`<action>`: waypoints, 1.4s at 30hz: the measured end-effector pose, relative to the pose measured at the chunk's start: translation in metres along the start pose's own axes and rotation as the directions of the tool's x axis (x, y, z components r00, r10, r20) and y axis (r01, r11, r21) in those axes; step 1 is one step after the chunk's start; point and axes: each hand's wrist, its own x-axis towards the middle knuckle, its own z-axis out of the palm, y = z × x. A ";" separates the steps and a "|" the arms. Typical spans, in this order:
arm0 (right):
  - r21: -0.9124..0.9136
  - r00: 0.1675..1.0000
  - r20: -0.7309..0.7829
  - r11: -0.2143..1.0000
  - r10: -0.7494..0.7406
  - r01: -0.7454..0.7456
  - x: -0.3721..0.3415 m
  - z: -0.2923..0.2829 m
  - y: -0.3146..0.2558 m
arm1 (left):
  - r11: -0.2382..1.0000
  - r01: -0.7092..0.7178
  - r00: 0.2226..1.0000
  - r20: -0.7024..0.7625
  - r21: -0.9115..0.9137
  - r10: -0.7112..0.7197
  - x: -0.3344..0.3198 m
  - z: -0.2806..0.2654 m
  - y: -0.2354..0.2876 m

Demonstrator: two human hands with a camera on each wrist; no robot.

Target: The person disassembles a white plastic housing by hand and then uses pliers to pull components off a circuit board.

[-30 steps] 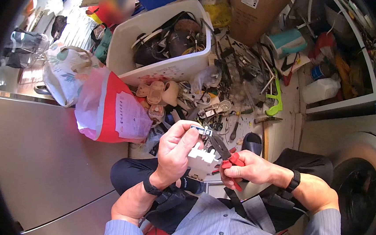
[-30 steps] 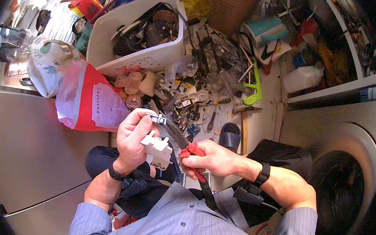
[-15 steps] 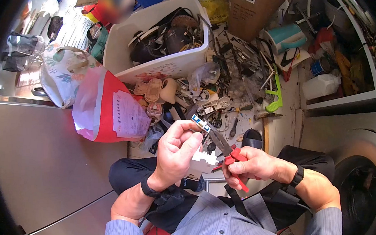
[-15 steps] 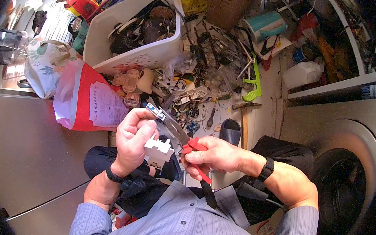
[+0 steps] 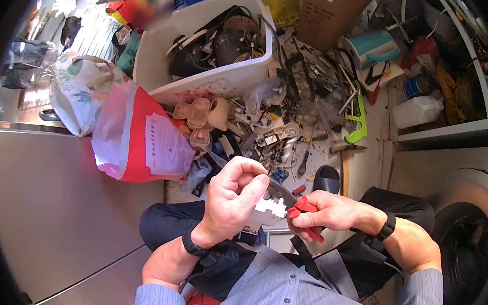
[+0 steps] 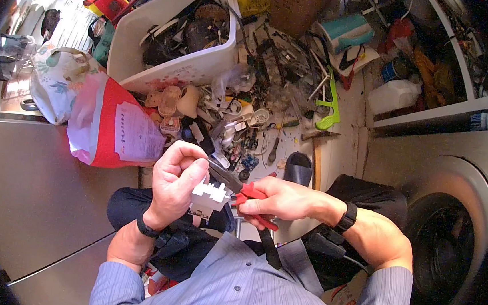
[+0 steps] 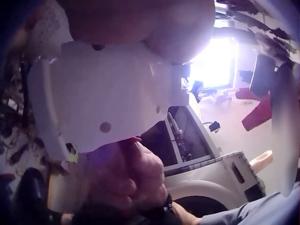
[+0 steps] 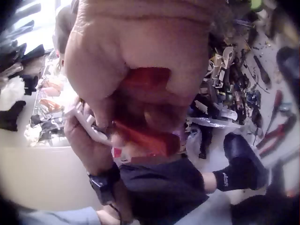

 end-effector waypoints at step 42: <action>-0.643 0.499 -0.752 0.314 -0.431 -0.698 -0.137 -0.115 0.000 | 0.310 -0.253 0.920 0.327 0.916 -0.214 0.275 0.100 -0.357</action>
